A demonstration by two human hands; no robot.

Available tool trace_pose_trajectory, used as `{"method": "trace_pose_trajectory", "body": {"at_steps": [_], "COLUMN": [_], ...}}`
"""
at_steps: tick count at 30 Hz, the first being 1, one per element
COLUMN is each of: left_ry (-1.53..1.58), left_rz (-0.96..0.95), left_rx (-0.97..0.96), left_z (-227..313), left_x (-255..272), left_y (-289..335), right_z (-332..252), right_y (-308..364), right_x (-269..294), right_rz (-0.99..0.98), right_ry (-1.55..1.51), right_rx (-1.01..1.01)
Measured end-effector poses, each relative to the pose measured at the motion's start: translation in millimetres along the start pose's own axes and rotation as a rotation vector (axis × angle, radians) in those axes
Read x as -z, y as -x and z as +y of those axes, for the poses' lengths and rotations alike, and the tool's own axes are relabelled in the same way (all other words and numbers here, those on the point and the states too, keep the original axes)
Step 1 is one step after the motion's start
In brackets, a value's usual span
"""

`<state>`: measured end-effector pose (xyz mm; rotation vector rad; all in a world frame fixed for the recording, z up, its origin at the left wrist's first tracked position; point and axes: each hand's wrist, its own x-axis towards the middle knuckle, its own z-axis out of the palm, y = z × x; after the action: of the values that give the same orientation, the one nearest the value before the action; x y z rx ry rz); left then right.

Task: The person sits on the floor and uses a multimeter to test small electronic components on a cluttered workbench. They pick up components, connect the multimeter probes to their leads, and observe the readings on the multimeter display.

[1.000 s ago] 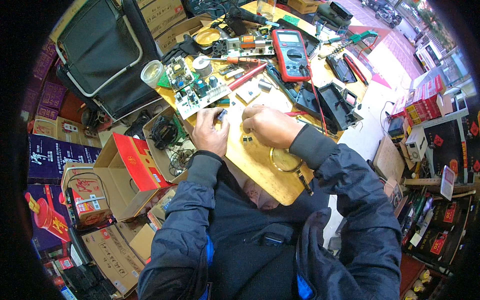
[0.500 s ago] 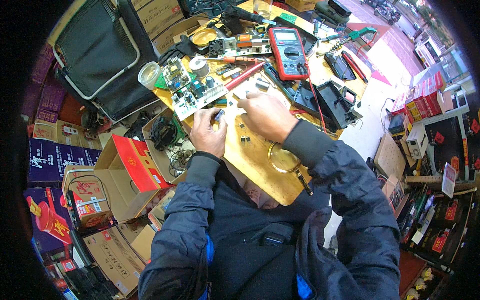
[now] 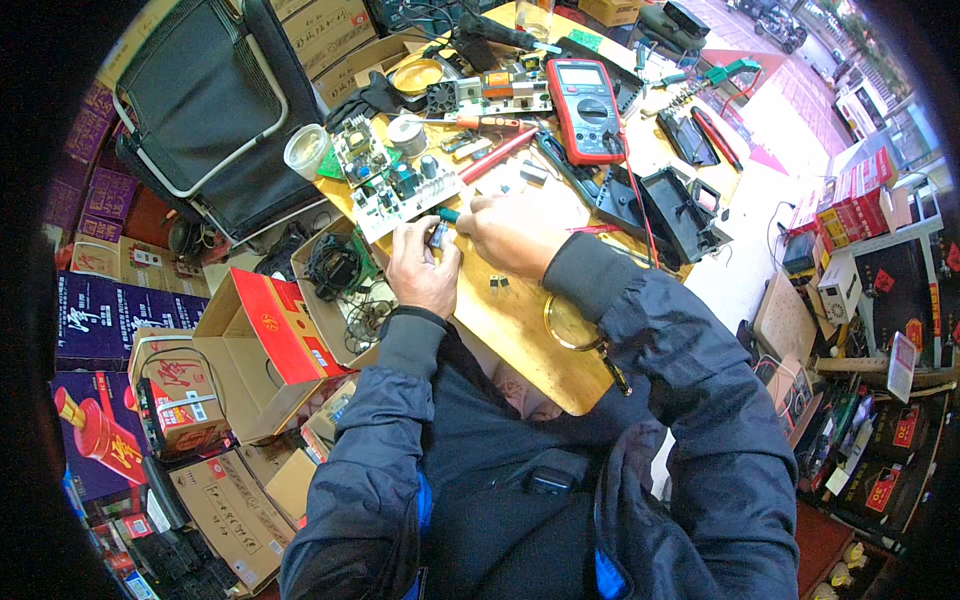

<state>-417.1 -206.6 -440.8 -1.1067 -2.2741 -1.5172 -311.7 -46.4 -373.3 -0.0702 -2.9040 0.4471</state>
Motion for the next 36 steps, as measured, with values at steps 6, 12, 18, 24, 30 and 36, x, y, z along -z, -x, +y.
{"method": "trace_pose_trajectory", "body": {"at_steps": [6, 12, 18, 24, 30, 36], "left_ry": [-0.002, -0.035, -0.017, -0.008, 0.007, 0.024], "left_rz": [-0.016, -0.05, -0.044, -0.075, -0.062, -0.08], "left_rx": [0.019, 0.058, -0.002, 0.031, 0.029, 0.046], "left_z": [0, 2, 4, 6, 7, 5], "left_x": [2, 4, 3, 6, 7, 7], "left_y": [0, 1, -1, 0, -1, 1], "right_z": [-11, 21, 45, 41, 37, 31], "right_y": [14, 11, -2, 3, 5, 14], "right_x": [15, 38, 35, 28, 26, 39], "right_rz": [-0.113, 0.095, 0.209, 0.1, 0.084, 0.009], "right_ry": [-0.126, -0.185, -0.016, -0.066, -0.062, -0.087], "right_rx": [0.015, -0.166, -0.108, -0.129, -0.19, -0.204]}}
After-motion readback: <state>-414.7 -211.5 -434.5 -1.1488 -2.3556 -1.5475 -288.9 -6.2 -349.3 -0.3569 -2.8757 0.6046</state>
